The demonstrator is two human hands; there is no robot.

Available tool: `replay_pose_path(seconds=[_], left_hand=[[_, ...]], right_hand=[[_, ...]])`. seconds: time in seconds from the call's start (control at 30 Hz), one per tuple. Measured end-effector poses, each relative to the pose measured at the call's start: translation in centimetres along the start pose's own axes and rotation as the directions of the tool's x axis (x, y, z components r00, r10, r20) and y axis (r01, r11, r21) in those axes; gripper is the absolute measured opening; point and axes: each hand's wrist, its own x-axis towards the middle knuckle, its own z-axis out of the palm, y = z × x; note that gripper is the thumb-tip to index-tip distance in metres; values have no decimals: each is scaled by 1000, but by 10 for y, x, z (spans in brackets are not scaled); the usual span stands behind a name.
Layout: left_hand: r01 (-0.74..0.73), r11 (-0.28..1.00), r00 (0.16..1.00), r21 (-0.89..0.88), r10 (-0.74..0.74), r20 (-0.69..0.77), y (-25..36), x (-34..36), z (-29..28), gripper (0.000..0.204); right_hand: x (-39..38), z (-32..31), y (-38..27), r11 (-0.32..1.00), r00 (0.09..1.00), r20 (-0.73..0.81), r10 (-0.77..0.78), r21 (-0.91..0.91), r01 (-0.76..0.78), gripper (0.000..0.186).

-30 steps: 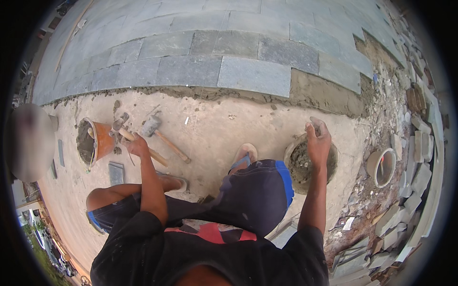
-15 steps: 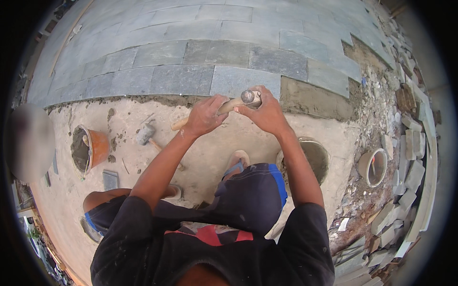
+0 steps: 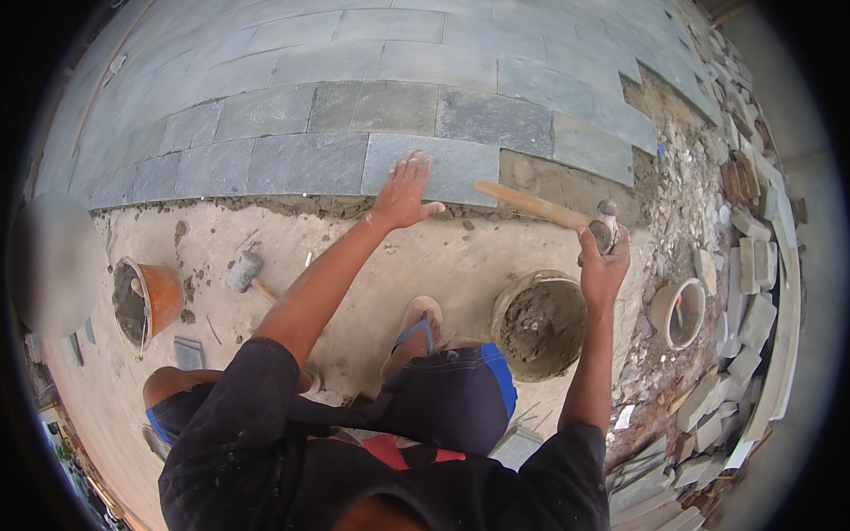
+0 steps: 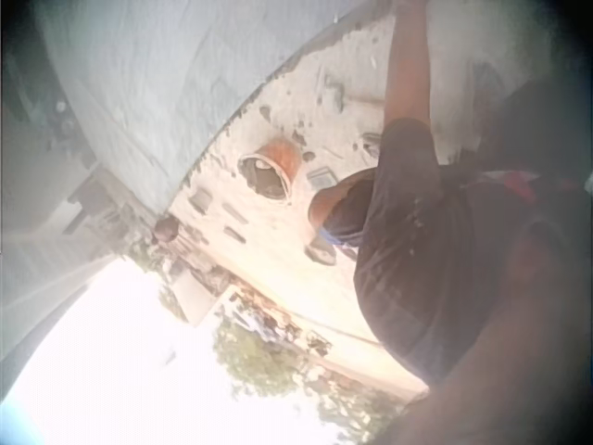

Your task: The person spreads mortar onto a surface and the back of a tile using a trowel, then places the tile onto the prepared surface and taps it into place with a wooden handle.

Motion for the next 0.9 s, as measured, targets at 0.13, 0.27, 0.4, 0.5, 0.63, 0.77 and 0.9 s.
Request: replay_pose_path(seconds=[0.13,0.27,0.4,0.5,0.63,0.77,0.9], left_hand=[[13,994,988,109,-30,150,-8,27,23,109],[51,991,982,125,-73,173,-16,36,42,117],[17,994,998,109,-23,50,-21,33,52,121],[22,993,999,113,-26,37,-23,32,53,121],[35,990,998,134,-40,42,-22,33,51,120],[38,990,998,135,-43,37,-22,30,50,120],[31,988,997,149,-40,60,-21,32,48,119]], right_hand=[[-3,-6,10,999,999,-37,15,42,-13,24],[-8,0,8,994,998,-57,13,-104,-19,28],[-5,6,6,991,999,-40,7,-132,-12,28],[0,13,-4,991,997,-47,-61,-120,55,33],[4,21,-2,987,996,-36,-77,-143,72,40],[3,32,-4,956,997,27,-76,-283,81,44],[3,32,-3,927,984,-42,-174,-344,150,49]])
